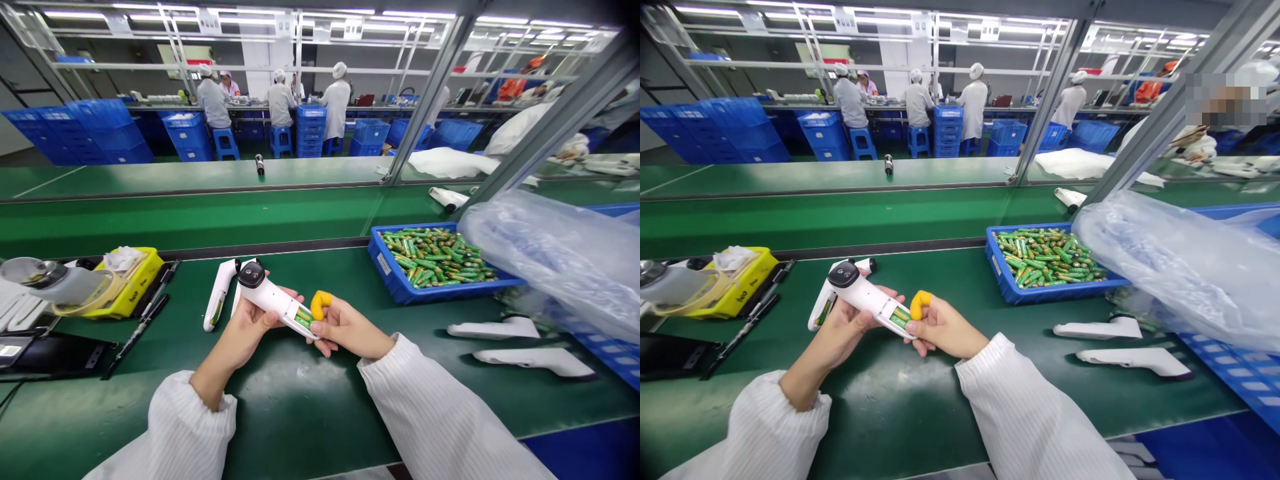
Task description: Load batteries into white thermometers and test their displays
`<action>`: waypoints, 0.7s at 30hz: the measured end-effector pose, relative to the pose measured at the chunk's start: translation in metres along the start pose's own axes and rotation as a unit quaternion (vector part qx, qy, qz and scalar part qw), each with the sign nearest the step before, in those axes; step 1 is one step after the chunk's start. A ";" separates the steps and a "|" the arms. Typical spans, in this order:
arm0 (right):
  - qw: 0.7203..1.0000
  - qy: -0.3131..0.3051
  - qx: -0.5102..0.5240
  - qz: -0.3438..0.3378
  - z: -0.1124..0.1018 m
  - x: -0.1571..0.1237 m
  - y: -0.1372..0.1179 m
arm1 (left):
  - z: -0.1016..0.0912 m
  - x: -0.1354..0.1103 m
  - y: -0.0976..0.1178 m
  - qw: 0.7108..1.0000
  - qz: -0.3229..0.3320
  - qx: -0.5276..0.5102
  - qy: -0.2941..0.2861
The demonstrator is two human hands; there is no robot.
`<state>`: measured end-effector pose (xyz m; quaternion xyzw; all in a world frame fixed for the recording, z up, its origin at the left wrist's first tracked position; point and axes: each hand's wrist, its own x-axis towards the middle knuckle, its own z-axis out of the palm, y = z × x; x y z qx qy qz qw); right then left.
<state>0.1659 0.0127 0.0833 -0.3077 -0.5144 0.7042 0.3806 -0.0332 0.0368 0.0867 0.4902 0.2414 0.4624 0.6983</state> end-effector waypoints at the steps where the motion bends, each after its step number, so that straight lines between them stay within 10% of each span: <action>1: 1.000 0.009 0.005 0.000 0.001 0.000 0.001 | 0.001 0.000 0.001 1.000 -0.003 0.002 0.001; 14: 0.991 0.129 -0.006 0.016 0.020 0.007 0.017 | 0.007 0.004 -0.007 0.998 -0.056 0.000 0.032; 21: 0.994 0.084 -0.070 -0.013 0.026 0.005 0.021 | 0.018 0.002 -0.004 0.993 -0.093 -0.001 0.068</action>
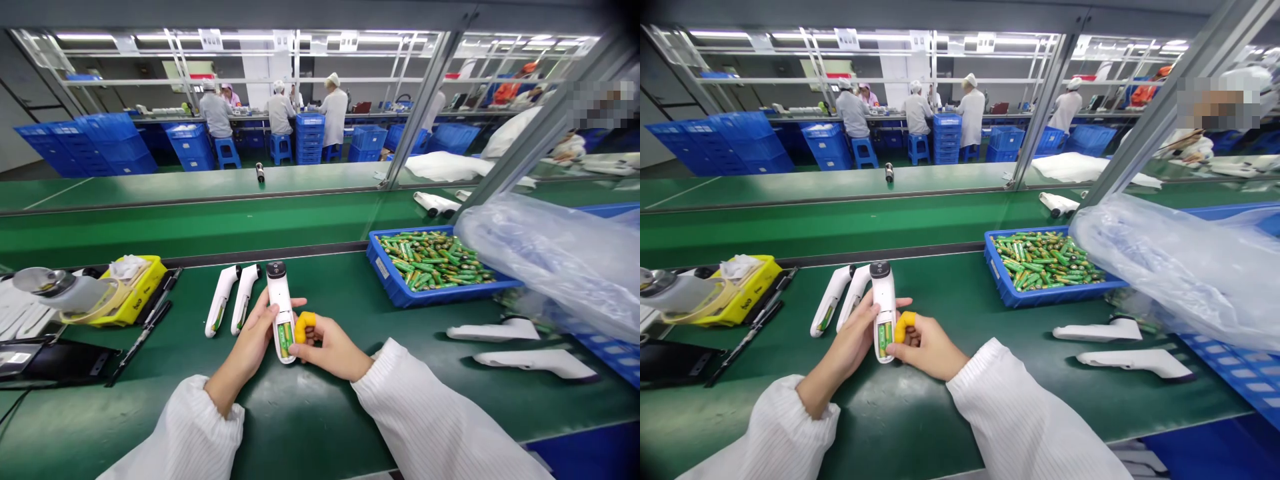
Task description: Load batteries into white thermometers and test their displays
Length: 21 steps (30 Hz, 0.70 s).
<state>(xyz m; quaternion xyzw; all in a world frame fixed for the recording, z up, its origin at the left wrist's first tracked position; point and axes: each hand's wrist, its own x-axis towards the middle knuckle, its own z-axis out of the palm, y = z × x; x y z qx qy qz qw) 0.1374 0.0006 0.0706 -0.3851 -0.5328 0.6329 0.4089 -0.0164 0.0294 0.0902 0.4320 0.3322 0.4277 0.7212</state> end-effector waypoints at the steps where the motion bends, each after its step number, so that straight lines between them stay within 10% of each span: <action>1: 1.000 -0.009 -0.014 -0.006 0.001 -0.001 0.000 | 0.001 -0.001 0.000 1.000 -0.005 0.001 -0.001; 21: 0.992 0.067 -0.098 -0.033 0.001 0.002 0.014 | 0.010 -0.005 -0.015 0.998 0.049 0.015 -0.021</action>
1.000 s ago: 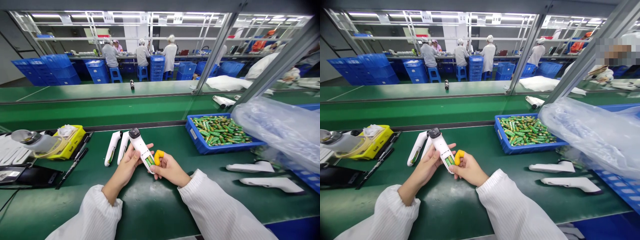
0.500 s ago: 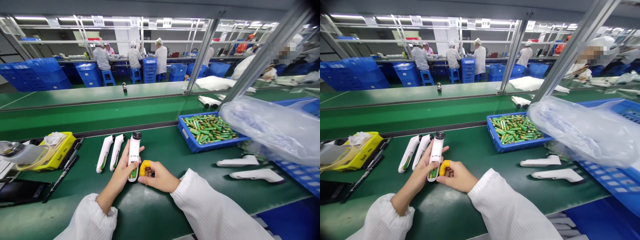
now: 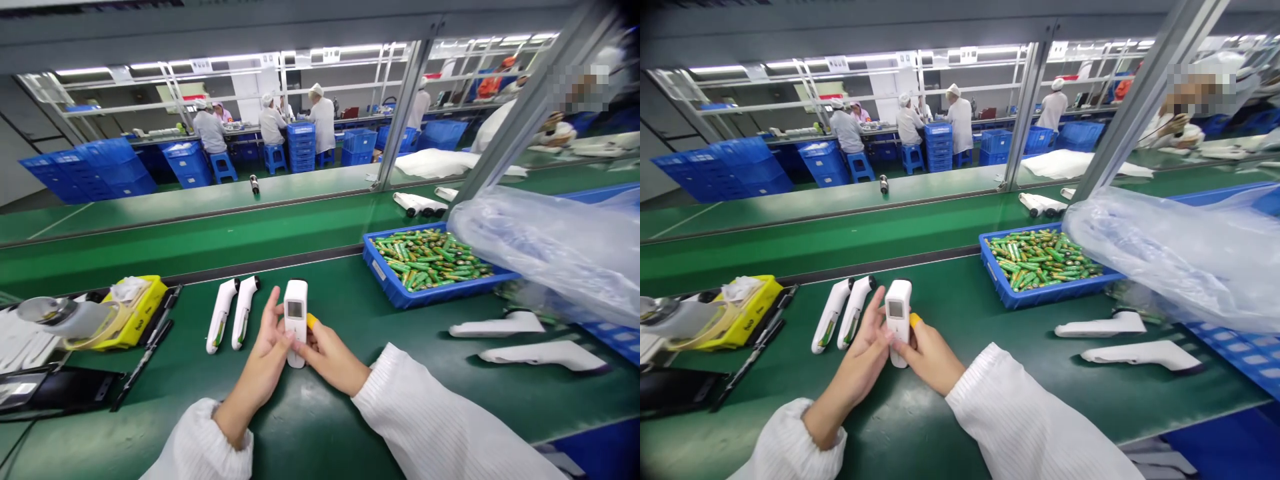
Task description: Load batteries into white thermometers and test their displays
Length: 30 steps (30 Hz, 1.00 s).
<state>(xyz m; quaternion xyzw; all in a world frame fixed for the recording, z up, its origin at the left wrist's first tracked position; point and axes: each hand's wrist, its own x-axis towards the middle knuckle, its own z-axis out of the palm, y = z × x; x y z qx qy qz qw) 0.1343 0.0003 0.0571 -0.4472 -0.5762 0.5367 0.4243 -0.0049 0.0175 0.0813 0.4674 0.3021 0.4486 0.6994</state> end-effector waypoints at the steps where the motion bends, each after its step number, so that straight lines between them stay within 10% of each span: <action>1: 1.000 -0.012 0.027 -0.003 0.000 0.000 0.001 | 0.000 0.000 0.000 1.000 0.001 0.017 -0.006; 30: 0.989 -0.078 0.117 0.044 0.000 0.004 0.004 | 0.003 -0.003 -0.003 0.998 -0.028 0.049 0.005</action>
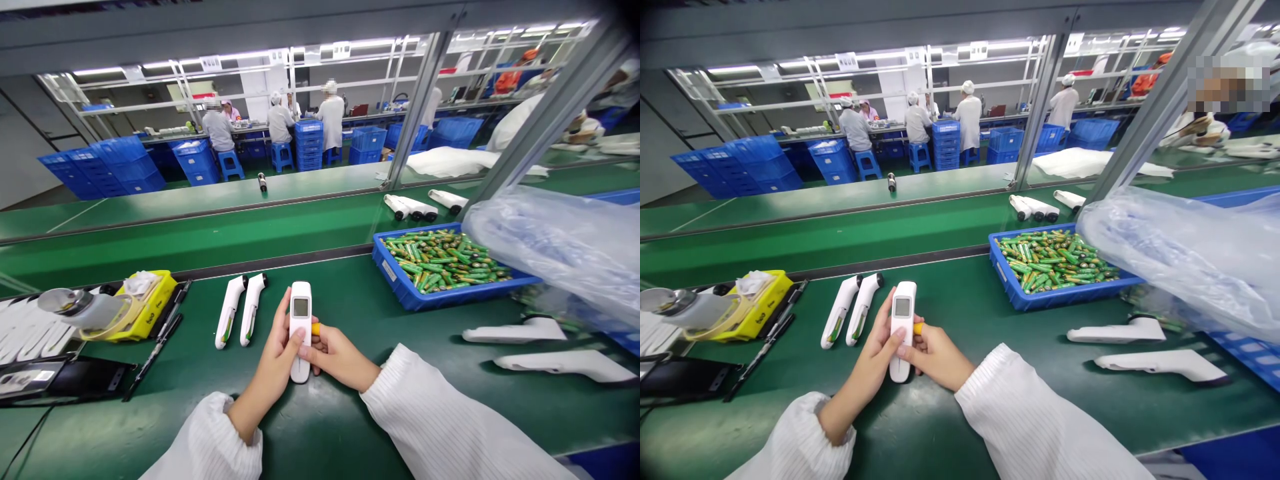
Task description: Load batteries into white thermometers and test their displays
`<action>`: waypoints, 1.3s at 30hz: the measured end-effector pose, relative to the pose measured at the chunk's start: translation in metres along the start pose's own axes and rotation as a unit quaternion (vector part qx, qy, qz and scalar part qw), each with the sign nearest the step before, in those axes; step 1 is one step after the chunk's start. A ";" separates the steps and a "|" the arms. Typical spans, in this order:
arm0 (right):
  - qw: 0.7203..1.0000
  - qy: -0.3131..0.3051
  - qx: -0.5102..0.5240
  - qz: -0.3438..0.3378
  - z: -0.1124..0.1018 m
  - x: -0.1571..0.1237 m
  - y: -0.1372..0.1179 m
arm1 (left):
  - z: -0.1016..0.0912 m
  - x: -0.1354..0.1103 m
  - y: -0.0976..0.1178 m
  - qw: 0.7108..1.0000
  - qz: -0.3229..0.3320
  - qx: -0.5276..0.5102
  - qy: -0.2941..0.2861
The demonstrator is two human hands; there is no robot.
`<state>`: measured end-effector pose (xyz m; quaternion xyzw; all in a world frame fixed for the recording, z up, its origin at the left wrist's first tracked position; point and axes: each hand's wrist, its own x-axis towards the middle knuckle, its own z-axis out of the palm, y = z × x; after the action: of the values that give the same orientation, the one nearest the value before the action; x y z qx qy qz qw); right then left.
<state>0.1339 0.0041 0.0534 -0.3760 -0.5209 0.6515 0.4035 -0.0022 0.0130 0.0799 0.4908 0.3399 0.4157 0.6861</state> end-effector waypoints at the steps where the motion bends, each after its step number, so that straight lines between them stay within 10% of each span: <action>1: 1.000 0.000 0.000 0.000 0.000 0.000 0.000 | 0.000 0.000 0.000 1.000 -0.001 0.000 0.002; 14: 0.991 0.001 -0.131 -0.014 0.000 -0.005 -0.007 | 0.000 0.001 -0.006 0.997 0.015 -0.023 0.073; 22: 0.799 0.068 -0.595 -0.049 -0.023 -0.011 -0.102 | -0.008 0.003 -0.003 0.986 -0.025 -0.029 0.164; 30: 0.599 0.109 -0.788 0.096 -0.140 0.081 -0.169 | -0.001 -0.007 -0.005 0.975 -0.158 -0.054 0.145; 39: 0.537 0.257 -0.769 0.232 -0.300 0.164 -0.157 | -0.006 -0.007 0.001 0.963 -0.216 -0.119 0.105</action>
<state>0.3639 0.2873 0.1440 -0.8010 -0.5895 -0.0534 -0.0894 -0.0105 0.0094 0.0796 0.2740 0.4561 0.3441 0.7736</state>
